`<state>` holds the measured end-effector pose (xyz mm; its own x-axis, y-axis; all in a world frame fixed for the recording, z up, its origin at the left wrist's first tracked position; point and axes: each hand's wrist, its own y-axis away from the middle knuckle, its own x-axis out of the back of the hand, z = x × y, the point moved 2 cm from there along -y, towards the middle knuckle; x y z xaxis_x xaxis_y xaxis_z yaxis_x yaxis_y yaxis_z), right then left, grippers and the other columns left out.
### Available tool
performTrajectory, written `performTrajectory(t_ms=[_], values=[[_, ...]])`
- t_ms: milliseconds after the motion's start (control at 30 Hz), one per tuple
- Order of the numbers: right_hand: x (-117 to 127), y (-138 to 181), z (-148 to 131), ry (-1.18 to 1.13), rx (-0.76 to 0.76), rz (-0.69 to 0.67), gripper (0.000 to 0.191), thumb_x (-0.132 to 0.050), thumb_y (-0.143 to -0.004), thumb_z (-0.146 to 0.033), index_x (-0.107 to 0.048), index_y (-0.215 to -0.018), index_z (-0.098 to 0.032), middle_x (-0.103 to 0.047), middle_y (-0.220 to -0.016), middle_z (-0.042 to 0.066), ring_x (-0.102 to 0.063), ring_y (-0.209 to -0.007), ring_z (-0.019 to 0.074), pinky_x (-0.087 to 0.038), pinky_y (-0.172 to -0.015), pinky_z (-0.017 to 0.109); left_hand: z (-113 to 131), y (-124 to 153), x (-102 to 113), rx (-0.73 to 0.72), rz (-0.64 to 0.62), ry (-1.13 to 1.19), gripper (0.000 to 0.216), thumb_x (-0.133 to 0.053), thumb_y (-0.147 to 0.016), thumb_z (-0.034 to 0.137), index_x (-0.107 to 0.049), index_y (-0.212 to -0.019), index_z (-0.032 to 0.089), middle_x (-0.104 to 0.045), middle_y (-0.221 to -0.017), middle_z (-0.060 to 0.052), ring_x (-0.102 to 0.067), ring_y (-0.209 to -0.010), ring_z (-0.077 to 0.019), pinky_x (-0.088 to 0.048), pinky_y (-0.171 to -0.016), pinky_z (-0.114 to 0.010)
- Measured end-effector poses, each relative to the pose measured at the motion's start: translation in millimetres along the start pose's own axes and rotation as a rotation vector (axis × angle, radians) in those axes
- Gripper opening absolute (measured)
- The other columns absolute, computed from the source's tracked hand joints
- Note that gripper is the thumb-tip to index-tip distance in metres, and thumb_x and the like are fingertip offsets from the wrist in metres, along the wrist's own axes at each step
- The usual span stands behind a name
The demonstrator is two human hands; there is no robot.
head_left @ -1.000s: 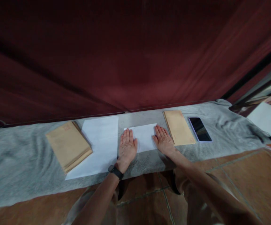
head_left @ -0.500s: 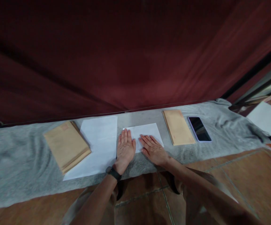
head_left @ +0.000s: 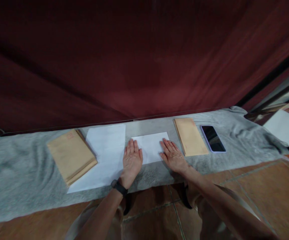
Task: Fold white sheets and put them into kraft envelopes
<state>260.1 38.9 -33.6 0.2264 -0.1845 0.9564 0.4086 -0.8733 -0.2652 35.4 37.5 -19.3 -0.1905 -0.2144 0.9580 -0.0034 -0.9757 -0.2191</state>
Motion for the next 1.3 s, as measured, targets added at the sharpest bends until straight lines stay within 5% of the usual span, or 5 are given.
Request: performTrajectory(t_ms=[367,500,767,1133,1300], values=[[-3,3,13,0.007,-0.044,0.019,0.061,-0.04,-0.104,-0.039,-0.034,-0.156,-0.009,-0.038,-0.16,0.016,-0.036,-0.148,0.028,-0.029,-0.122,0.048,-19,-12,4,0.091,0.083,0.329,0.054,-0.053,-0.09,0.028,-0.051,-0.141,0.011,-0.057,-0.141,-0.019,-0.054,-0.131,-0.0324,-0.045,-0.111,-0.049],[-3,3,13,0.001,-0.041,0.026,0.061,-0.04,-0.104,-0.038,-0.031,-0.158,-0.01,-0.038,-0.16,0.016,-0.036,-0.148,0.0279,-0.028,-0.122,0.049,-25,-17,9,0.216,0.037,0.528,0.06,-0.061,-0.085,0.028,-0.051,-0.142,0.014,-0.062,-0.127,-0.017,-0.066,-0.103,-0.0265,-0.055,-0.096,-0.044],[-3,3,14,-0.016,-0.05,0.014,0.062,-0.041,-0.104,-0.04,-0.031,-0.158,-0.011,-0.037,-0.16,0.016,-0.036,-0.148,0.0285,-0.028,-0.122,0.05,-34,-24,-5,0.495,-0.085,1.0,0.088,-0.07,-0.075,0.021,-0.034,-0.154,0.012,-0.062,-0.064,0.005,-0.06,-0.056,-0.0179,-0.052,-0.063,-0.031],[35,-6,-26,-0.159,0.223,-0.073,0.069,-0.048,-0.1,-0.043,-0.024,-0.161,-0.019,-0.03,-0.165,0.011,-0.03,-0.151,0.0261,-0.021,-0.126,0.052,-12,-24,25,0.615,-0.177,1.512,0.072,-0.074,-0.07,0.02,-0.053,-0.139,0.018,-0.076,-0.093,-0.003,-0.071,-0.077,-0.0181,-0.057,-0.069,-0.028],[50,-19,-21,-0.468,0.018,0.071,0.054,-0.032,-0.102,-0.021,-0.04,-0.155,-0.022,-0.052,-0.152,0.007,-0.048,-0.141,0.0202,-0.036,-0.12,0.043,-1,-33,37,0.585,-0.254,1.763,0.046,-0.058,-0.09,0.047,-0.062,-0.124,0.015,-0.076,-0.107,-0.011,-0.074,-0.095,-0.0229,-0.06,-0.082,-0.036]])
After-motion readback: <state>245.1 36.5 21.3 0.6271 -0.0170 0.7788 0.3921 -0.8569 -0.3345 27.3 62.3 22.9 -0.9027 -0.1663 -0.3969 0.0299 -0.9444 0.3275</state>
